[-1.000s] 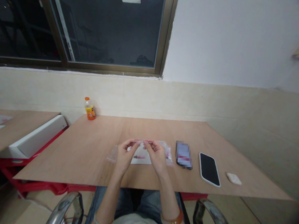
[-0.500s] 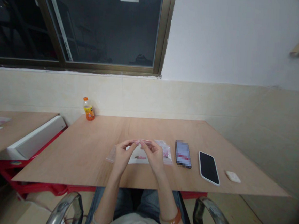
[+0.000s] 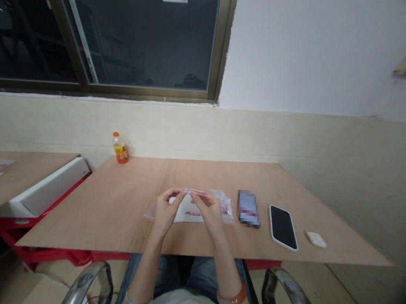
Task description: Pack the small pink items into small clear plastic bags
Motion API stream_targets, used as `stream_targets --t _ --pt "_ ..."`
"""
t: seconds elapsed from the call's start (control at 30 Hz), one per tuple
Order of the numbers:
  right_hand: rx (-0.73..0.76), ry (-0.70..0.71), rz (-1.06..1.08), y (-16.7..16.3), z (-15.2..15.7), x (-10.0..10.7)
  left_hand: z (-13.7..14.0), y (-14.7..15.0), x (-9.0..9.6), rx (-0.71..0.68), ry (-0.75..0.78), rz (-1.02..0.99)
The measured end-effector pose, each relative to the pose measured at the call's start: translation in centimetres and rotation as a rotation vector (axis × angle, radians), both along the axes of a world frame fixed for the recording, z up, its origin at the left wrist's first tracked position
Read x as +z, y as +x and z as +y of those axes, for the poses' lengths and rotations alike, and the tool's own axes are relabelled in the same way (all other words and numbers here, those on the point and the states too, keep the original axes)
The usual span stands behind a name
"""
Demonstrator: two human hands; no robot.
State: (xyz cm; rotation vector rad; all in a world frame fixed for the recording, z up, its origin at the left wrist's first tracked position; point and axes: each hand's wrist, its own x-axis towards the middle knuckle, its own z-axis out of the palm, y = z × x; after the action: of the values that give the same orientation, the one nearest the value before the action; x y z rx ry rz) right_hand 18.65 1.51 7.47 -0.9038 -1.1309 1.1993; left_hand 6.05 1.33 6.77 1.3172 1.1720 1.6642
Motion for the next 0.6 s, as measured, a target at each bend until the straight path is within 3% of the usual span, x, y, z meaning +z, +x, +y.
stream_targets --t 0.6 --pt "0.002 -0.085 0.034 -0.19 -0.26 0.01 -0.2 0.24 0.11 -0.003 0.0 0.117"
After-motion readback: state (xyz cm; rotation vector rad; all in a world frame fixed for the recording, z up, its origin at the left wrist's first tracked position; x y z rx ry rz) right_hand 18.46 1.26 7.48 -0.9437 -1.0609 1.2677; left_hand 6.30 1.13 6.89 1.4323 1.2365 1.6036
